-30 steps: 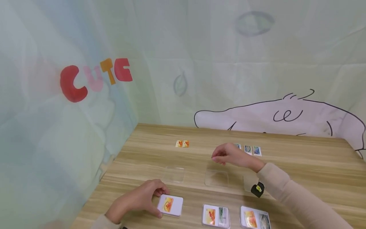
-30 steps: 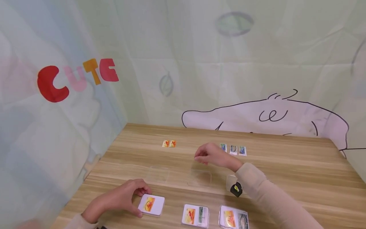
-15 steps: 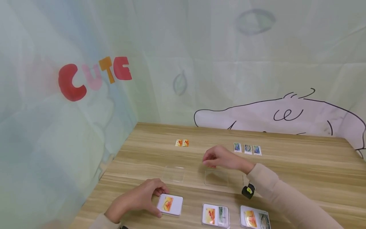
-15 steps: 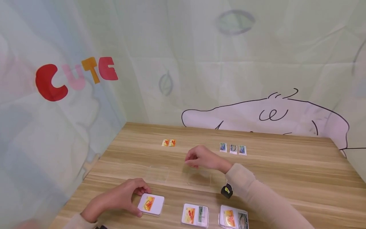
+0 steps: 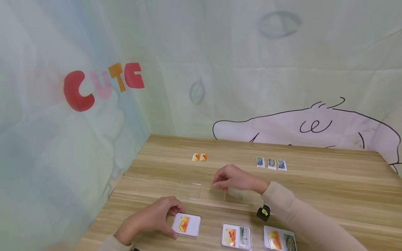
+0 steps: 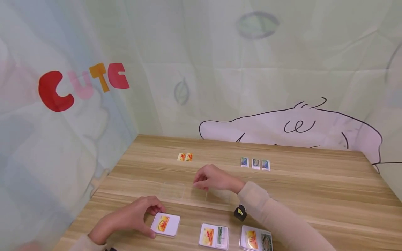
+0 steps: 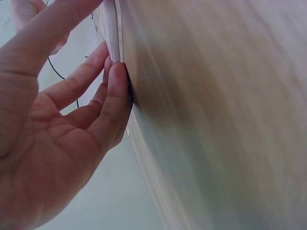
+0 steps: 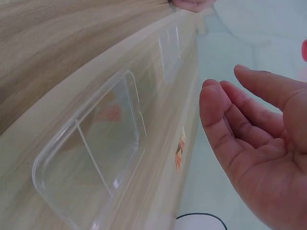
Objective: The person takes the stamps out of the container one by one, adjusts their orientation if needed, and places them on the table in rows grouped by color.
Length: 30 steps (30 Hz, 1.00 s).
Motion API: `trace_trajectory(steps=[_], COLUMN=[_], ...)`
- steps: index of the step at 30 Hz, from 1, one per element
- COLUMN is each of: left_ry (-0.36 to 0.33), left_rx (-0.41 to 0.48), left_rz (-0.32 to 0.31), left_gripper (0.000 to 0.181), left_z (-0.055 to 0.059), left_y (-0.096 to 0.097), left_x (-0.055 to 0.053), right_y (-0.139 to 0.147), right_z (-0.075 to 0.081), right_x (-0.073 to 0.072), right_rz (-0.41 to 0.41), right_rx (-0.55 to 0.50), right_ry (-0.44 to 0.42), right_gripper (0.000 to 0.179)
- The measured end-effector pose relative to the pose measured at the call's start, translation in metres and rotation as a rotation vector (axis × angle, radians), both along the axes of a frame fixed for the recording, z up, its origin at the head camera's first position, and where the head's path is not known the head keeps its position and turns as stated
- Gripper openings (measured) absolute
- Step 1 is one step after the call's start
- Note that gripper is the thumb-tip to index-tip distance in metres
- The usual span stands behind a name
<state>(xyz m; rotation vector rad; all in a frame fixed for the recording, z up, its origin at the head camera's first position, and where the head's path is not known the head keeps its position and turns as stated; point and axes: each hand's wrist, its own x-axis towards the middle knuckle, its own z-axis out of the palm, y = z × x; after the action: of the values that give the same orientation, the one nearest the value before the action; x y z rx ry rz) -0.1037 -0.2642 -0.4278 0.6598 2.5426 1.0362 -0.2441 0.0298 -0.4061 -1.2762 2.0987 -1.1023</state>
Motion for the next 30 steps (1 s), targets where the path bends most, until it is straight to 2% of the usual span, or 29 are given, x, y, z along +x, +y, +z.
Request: trace_trajectory(steps=[17,30], left_ry=[-0.017,-0.009], left_rx=[-0.01,-0.024], left_rz=[0.01,0.01], left_gripper=[0.057,0.058], left_z=[0.001,-0.001], left_y=[0.001,0.0], left_x=[-0.001,-0.001], right_y=[-0.01,-0.012], right_z=[-0.003,-0.004], right_x=[0.003,0.003], right_rz=[0.035,0.039], right_rx=[-0.019,-0.02], right_ry=[-0.007,-0.016], right_gripper=[0.015,0.014])
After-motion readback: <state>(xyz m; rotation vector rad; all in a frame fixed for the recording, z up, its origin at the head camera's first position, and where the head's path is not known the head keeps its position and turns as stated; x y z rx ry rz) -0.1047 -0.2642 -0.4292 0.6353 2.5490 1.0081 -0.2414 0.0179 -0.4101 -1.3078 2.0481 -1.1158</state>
